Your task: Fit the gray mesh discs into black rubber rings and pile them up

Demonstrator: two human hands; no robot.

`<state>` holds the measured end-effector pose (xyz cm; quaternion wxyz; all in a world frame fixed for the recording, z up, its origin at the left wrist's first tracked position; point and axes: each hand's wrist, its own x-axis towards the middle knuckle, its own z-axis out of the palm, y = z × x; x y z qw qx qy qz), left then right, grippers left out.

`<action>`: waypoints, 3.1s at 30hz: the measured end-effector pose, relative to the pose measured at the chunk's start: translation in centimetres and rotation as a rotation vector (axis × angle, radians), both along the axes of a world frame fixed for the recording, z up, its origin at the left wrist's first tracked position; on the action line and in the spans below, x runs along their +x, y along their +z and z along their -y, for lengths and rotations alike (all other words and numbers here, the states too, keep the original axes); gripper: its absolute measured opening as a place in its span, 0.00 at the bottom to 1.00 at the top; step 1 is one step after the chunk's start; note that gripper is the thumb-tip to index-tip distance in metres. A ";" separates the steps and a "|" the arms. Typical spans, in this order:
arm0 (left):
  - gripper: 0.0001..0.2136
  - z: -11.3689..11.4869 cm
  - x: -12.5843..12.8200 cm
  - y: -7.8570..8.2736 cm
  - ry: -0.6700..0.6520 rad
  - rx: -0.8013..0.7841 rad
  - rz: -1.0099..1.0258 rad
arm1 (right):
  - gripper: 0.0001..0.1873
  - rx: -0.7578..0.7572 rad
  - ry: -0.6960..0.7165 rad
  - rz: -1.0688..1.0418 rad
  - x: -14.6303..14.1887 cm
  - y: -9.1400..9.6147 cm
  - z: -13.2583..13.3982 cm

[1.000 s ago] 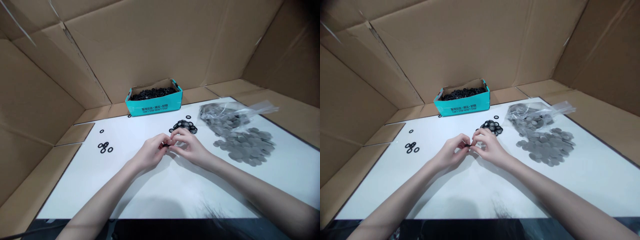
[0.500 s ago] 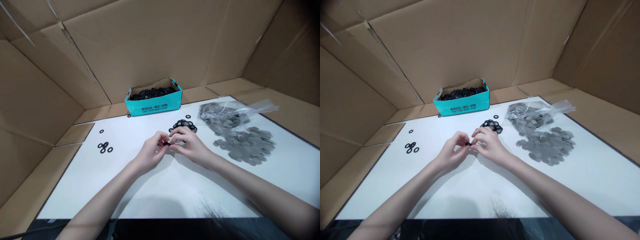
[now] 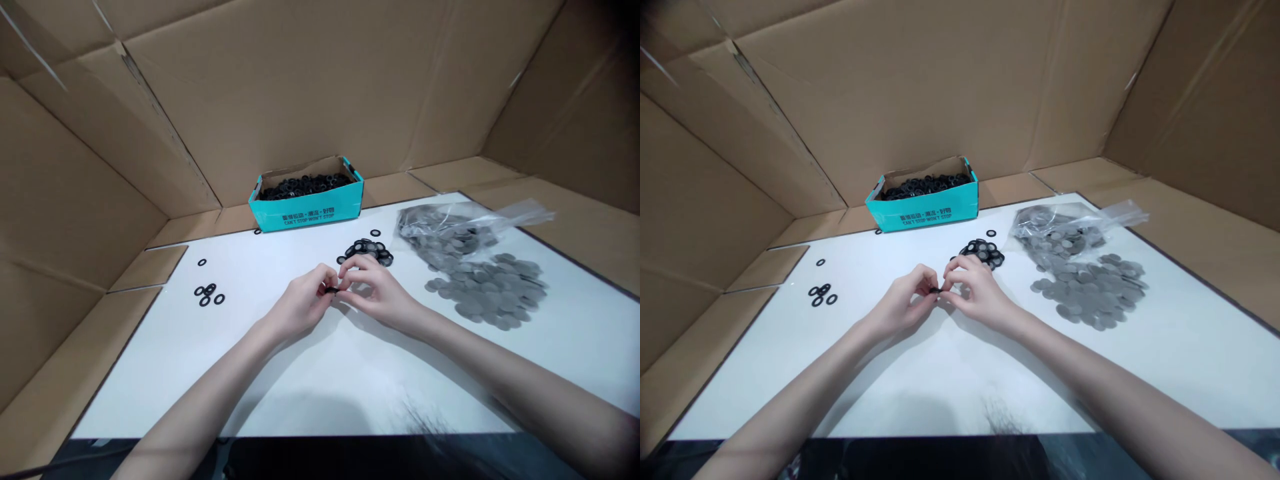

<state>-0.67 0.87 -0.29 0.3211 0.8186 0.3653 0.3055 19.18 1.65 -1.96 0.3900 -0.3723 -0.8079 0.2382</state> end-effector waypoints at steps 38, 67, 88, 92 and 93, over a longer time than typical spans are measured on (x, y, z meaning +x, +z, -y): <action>0.04 0.5 0.5 0.3 0.083 -0.029 0.199 | 0.07 -0.062 -0.014 -0.131 -0.3 0.3 0.2; 0.17 1.0 1.1 -0.8 0.109 0.467 0.264 | 0.17 -0.791 0.098 -0.497 -1.5 1.0 1.1; 0.22 -0.1 -0.5 0.3 -0.072 0.430 0.045 | 0.14 -0.577 0.014 -0.304 -0.2 1.0 0.0; 0.19 -1.4 -1.9 0.8 0.118 0.452 0.018 | 0.07 -0.038 -0.261 -0.108 1.3 0.8 -1.4; 0.17 -1.9 -2.4 1.1 0.194 0.449 -0.011 | 0.07 0.026 -0.313 -0.059 1.7 0.7 -1.8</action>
